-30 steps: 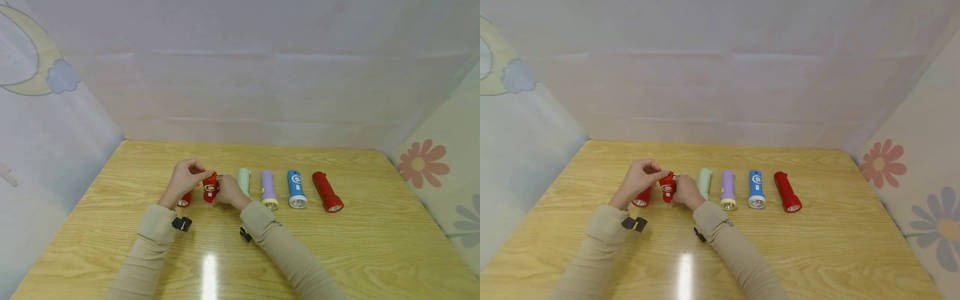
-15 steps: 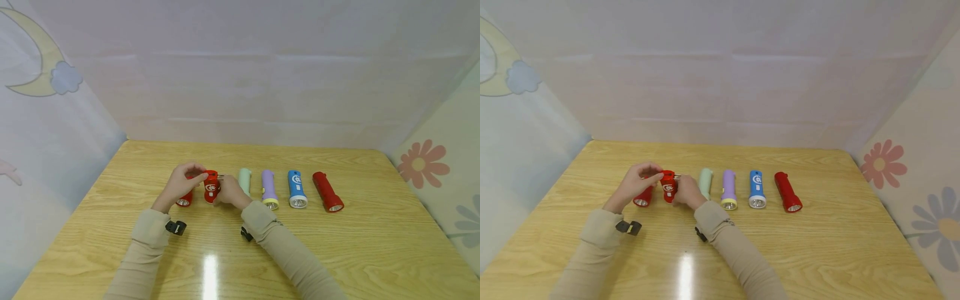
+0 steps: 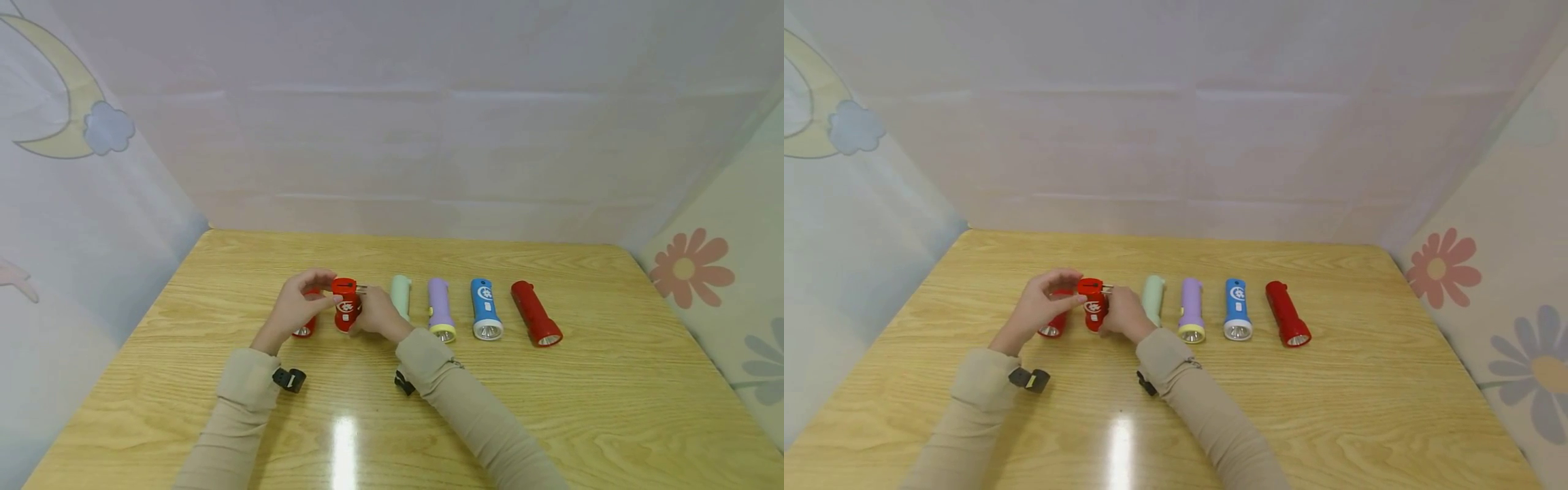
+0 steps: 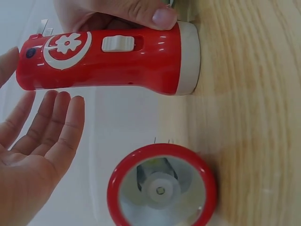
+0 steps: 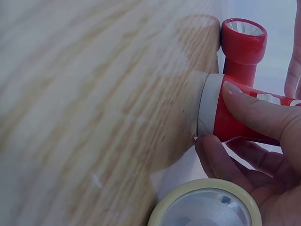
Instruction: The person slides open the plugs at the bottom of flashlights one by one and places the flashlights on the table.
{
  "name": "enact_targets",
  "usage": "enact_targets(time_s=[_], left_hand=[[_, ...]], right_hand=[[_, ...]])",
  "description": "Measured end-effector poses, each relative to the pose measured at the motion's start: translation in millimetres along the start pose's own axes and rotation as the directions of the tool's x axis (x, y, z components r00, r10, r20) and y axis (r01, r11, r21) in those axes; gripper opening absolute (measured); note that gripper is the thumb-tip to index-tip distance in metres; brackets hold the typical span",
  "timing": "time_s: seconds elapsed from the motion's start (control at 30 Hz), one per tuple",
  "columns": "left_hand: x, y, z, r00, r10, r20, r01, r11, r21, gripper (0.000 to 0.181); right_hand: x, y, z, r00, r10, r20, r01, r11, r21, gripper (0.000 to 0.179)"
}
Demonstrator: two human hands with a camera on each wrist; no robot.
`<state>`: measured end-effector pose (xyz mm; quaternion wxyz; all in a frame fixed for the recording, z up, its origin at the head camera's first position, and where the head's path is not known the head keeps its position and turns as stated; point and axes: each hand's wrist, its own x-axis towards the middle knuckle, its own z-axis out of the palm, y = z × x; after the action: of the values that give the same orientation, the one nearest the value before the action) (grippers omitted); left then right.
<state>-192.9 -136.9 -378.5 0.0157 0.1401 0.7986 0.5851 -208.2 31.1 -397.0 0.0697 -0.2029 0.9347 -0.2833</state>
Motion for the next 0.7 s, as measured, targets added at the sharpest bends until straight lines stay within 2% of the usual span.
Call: enact_targets(time_s=[0.33,0.7], left_hand=[[3.0,-6.8,3.8,1.0,0.006,0.0,-0.006,1.0,0.014,0.035],[4.0,-7.9,5.3,0.999,0.034,-0.042,-0.031,0.998,0.055,0.031]], right_hand=[[0.0,1.0,-0.9,1.0,0.01,0.008,-0.01,1.0,-0.001,0.056],[0.5,0.8,-1.7,0.999,0.033,0.037,-0.032,0.999,-0.029,0.045]])
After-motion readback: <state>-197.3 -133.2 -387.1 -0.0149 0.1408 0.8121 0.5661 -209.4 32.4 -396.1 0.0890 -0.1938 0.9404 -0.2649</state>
